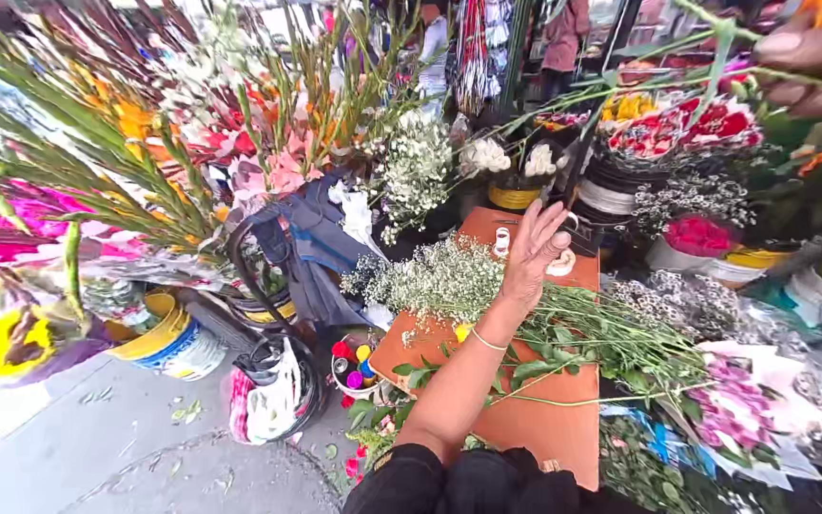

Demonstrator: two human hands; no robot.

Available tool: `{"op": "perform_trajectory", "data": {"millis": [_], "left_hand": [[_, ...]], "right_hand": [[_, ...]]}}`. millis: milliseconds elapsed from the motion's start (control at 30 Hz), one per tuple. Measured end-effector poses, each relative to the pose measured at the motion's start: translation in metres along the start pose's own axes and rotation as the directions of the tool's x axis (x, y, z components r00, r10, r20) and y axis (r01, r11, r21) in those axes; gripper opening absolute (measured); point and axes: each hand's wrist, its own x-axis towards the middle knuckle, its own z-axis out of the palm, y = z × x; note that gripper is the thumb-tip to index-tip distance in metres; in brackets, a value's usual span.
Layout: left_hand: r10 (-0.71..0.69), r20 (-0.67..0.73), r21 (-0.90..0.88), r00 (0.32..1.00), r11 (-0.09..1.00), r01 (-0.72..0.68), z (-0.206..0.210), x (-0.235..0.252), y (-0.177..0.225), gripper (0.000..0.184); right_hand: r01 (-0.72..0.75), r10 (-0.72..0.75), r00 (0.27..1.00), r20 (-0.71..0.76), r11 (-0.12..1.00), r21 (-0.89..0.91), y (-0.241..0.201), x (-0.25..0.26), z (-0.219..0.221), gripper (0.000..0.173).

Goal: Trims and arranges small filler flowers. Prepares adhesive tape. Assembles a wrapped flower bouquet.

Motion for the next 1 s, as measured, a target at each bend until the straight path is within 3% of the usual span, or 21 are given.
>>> {"op": "perform_trajectory", "data": {"millis": [67,100,200,267,333,433,533,600,633,700,733,767,833,867,933,1000], "left_hand": [[-0.065,0.034,-0.028,0.997,0.997,0.066,-0.003,-0.02,0.012,0.09],[-0.099,0.062,-0.06,0.993,0.993,0.103,-0.003,-0.035,0.014,0.086],[-0.162,0.112,-0.108,0.98,0.979,0.174,-0.005,-0.084,0.012,0.068],[-0.212,0.043,-0.12,0.976,0.969,0.216,-0.011,-0.112,0.009,0.036],[-0.269,-0.038,-0.152,0.962,0.953,0.261,-0.024,-0.132,0.003,0.015],[-0.443,-0.186,-0.139,0.877,0.896,0.423,-0.043,-0.16,-0.005,0.017],[-0.68,-0.35,-0.04,0.644,0.698,0.715,-0.055,-0.194,-0.003,0.028],[-0.803,-0.283,0.186,0.524,0.49,0.852,-0.068,-0.219,0.008,0.038],[-0.853,-0.207,0.361,0.479,0.388,0.848,-0.076,-0.227,0.019,0.04],[-0.898,-0.023,0.691,0.44,0.303,0.656,-0.086,-0.224,0.051,0.04],[-0.874,0.072,0.771,0.48,0.354,0.529,-0.087,-0.216,0.066,0.038],[-0.809,0.144,0.808,0.57,0.428,0.404,-0.085,-0.204,0.078,0.036],[-0.54,0.191,0.835,0.82,0.529,0.153,-0.069,-0.174,0.085,0.027],[-0.38,0.18,0.87,0.907,0.491,0.033,-0.059,-0.153,0.077,0.024],[-0.159,0.164,0.951,0.974,0.286,-0.114,-0.048,-0.103,0.043,0.027],[-0.205,0.113,0.991,0.972,0.092,-0.096,-0.048,-0.049,-0.002,0.043]], "right_hand": [[-0.085,0.067,0.995,0.077,0.962,0.258,0.075,-0.079,0.015,0.012],[-0.231,0.258,0.966,-0.025,0.901,0.366,0.088,-0.121,0.04,0.003],[-0.569,0.69,0.724,0.012,0.587,0.576,0.137,-0.219,0.086,0.016],[-0.626,0.787,0.61,0.094,0.405,0.667,0.18,-0.271,0.104,0.021],[-0.644,0.831,0.544,0.117,0.325,0.692,0.21,-0.31,0.114,0.025],[-0.669,0.857,0.512,0.05,0.362,0.649,0.24,-0.352,0.123,0.018],[-0.71,0.861,0.505,-0.055,0.451,0.541,0.263,-0.377,0.128,0.009],[-0.728,0.858,0.504,-0.098,0.483,0.487,0.274,-0.391,0.128,0.008],[-0.726,0.85,0.514,-0.117,0.503,0.469,0.278,-0.396,0.128,0.008],[-0.715,0.821,0.552,-0.147,0.556,0.425,0.283,-0.405,0.126,0.007],[-0.705,0.801,0.577,-0.159,0.587,0.397,0.285,-0.407,0.124,0.006],[-0.698,0.78,0.602,-0.171,0.617,0.363,0.288,-0.409,0.123,0.005],[-0.69,0.75,0.635,-0.183,0.658,0.301,0.294,-0.413,0.122,0.003],[-0.689,0.744,0.642,-0.183,0.665,0.287,0.295,-0.413,0.121,0.003],[-0.696,0.75,0.637,-0.18,0.659,0.285,0.296,-0.412,0.123,0.004],[-0.699,0.751,0.635,-0.182,0.658,0.278,0.297,-0.412,0.122,0.006]]}}
